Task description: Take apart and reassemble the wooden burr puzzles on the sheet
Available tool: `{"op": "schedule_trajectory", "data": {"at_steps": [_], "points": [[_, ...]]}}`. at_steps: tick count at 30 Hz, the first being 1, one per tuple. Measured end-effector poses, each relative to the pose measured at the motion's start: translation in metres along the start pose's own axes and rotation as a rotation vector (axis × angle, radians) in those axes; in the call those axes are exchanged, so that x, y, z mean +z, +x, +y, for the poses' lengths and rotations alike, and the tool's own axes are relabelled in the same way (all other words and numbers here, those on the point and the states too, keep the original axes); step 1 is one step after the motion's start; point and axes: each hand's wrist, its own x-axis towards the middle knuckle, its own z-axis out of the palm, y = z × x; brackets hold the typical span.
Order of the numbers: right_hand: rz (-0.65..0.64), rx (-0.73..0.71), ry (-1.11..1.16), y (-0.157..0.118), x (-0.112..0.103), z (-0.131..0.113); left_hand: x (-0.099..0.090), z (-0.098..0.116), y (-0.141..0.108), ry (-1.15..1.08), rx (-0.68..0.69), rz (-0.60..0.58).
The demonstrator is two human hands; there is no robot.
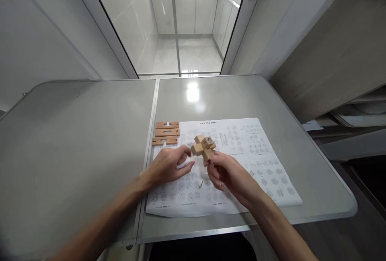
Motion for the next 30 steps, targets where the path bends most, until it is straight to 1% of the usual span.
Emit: {"op": "schedule_trajectory", "data": {"at_steps": [2, 4, 7, 9, 10, 12, 14, 16, 18, 19, 21, 23, 24, 26, 28, 30], "points": [[-0.047, 0.01, -0.084, -0.006, 0.002, 0.0, -0.004, 0.001, 0.001, -0.235, -0.062, 0.006], [-0.102, 0.028, -0.155, -0.011, 0.002, 0.001, -0.009, 0.002, 0.004, -0.491, -0.09, -0.02], [-0.201, 0.04, -0.241, -0.015, 0.003, 0.003, -0.016, 0.004, 0.007, -0.797, -0.073, -0.164], [-0.257, 0.035, -0.269, -0.015, 0.005, 0.005, -0.019, 0.005, 0.009, -0.92, -0.045, -0.264], [-0.272, 0.032, -0.27, -0.015, 0.006, 0.006, -0.019, 0.006, 0.009, -0.963, -0.042, -0.291], [-0.28, 0.026, -0.262, -0.014, 0.008, 0.007, -0.017, 0.009, 0.008, -1.027, -0.064, -0.28], [-0.264, 0.027, -0.272, -0.014, 0.01, 0.005, -0.013, 0.01, 0.006, -1.068, -0.1, -0.222], [-0.236, 0.037, -0.333, -0.016, 0.01, 0.002, -0.009, 0.011, 0.005, -1.058, -0.134, -0.154], [-0.175, 0.024, -0.465, -0.019, 0.01, -0.002, -0.005, 0.011, 0.003, -0.994, -0.17, -0.069], [-0.113, -0.01, -0.559, -0.021, 0.009, -0.004, -0.004, 0.012, 0.003, -0.95, -0.184, -0.023], [0.061, -0.11, -0.769, -0.026, 0.008, -0.005, -0.002, 0.013, 0.003, -0.856, -0.192, 0.057], [0.195, -0.202, -0.928, -0.029, 0.007, -0.004, 0.001, 0.016, 0.003, -0.765, -0.165, 0.112], [0.216, -0.234, -0.974, -0.031, 0.007, -0.003, 0.002, 0.017, 0.003, -0.717, -0.142, 0.131], [0.196, -0.271, -1.018, -0.032, 0.008, -0.001, 0.004, 0.018, 0.004, -0.608, -0.09, 0.164], [0.186, -0.289, -1.032, -0.032, 0.01, 0.0, 0.007, 0.018, 0.003, -0.5, -0.041, 0.19], [0.211, -0.292, -1.03, -0.031, 0.012, 0.001, 0.009, 0.019, 0.003, -0.412, 0.005, 0.213]]}}
